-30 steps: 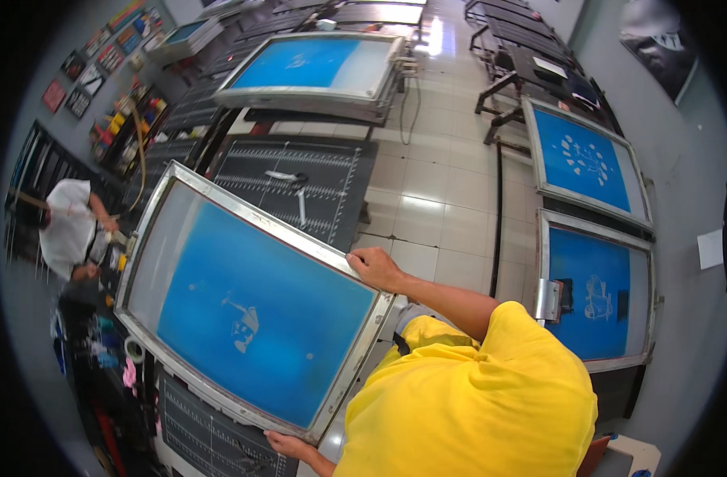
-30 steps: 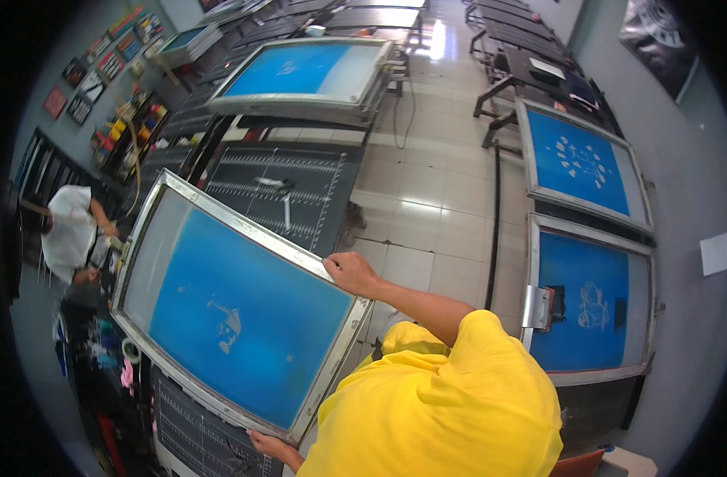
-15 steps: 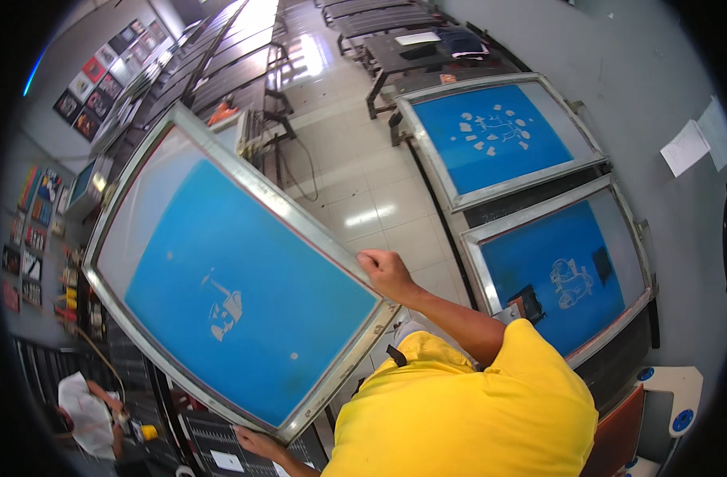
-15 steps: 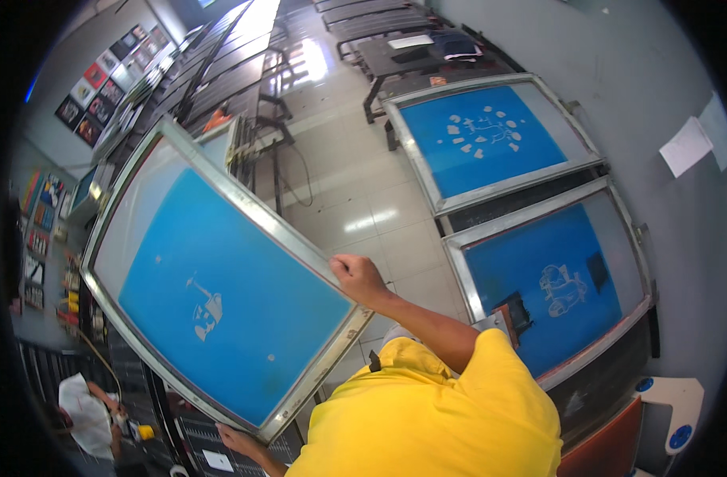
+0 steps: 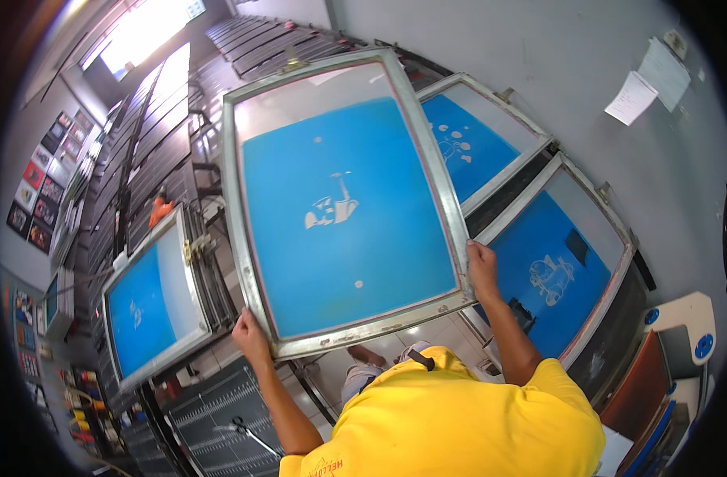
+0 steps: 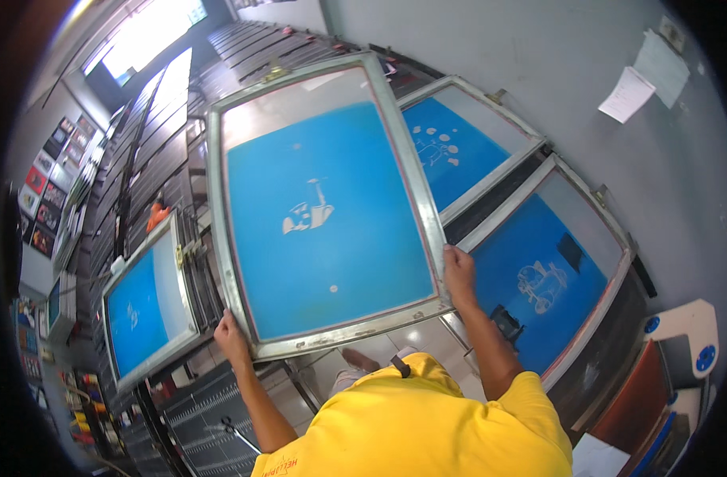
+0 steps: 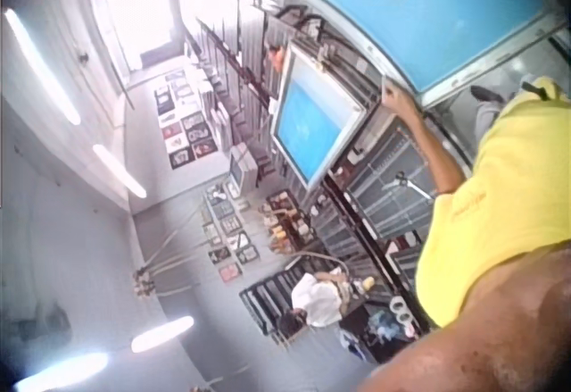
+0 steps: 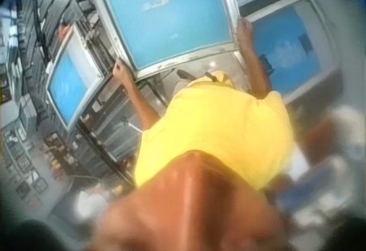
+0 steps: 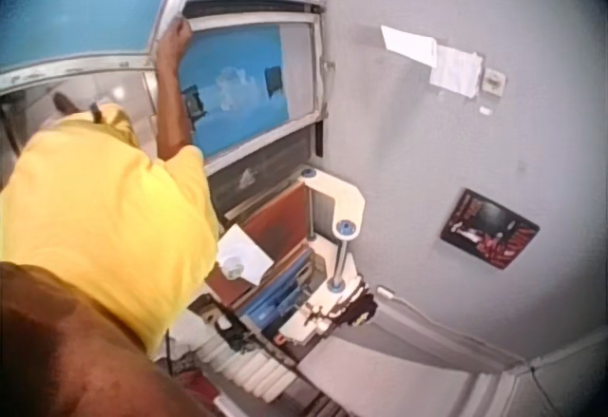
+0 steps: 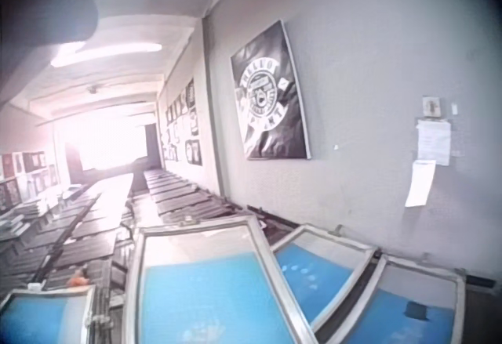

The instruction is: The person prepares a silk screen frame for printing by applying tape to the edges of the screen and adjusting the frame on a specialized printing table.

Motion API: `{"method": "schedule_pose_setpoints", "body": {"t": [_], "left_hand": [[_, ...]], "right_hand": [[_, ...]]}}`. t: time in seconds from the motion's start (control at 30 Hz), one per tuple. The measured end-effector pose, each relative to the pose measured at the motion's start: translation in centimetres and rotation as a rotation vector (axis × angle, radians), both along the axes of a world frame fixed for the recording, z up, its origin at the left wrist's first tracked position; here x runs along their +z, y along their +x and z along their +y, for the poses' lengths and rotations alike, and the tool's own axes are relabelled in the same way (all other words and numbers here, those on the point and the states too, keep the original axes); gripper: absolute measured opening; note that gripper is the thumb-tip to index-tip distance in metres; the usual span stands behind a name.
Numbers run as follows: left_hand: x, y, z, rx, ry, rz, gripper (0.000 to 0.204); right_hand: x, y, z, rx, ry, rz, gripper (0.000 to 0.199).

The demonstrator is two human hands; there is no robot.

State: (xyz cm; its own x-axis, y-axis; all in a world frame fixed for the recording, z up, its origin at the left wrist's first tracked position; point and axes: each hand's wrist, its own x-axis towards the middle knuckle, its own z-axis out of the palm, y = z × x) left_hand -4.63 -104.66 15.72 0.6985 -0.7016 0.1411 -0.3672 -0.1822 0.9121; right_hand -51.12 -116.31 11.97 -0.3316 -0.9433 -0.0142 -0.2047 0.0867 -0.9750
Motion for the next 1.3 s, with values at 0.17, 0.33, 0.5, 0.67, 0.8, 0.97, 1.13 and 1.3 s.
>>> {"method": "schedule_pose_setpoints", "body": {"t": [0.17,0.33,0.5,0.67,0.8,0.97,1.13,1.3], "left_hand": [[-2.7,0.6,-13.4,-0.229,0.006,-0.126,0.046],[-2.6,-0.8,-25.3,-0.434,0.086,-0.184,0.045],[-1.7,-2.1,-36.2,-0.638,0.067,-0.343,0.056],[-0.8,-5.5,-45.7,-0.897,0.143,-0.418,0.066],[-3.1,-7.7,-50.9,-0.931,-0.045,-0.538,0.073],[-4.9,-8.8,-56.5,-1.06,0.075,-0.539,0.07],[-5.9,-9.7,-59.4,-1.099,-0.063,-0.576,0.063],[-5.5,-10.4,-59.4,-1.092,-0.094,-0.531,0.065]], "right_hand": [[-0.6,-1.0,0.4,-0.251,0.003,-0.121,0.031],[-2.4,-0.1,0.7,-0.465,0.034,-0.221,0.034],[-3.4,3.3,-1.1,-0.688,0.027,-0.292,0.032],[-3.2,5.1,-3.8,-0.855,0.028,-0.345,0.029],[-5.2,5.0,-5.6,-0.929,0.056,-0.304,0.032],[-4.6,7.4,-8.3,-1.066,-0.036,-0.336,0.032],[-5.2,7.9,-9.0,-1.007,0.018,-0.31,0.03],[-5.4,8.7,-9.9,-1.059,-0.039,-0.351,0.031]]}}
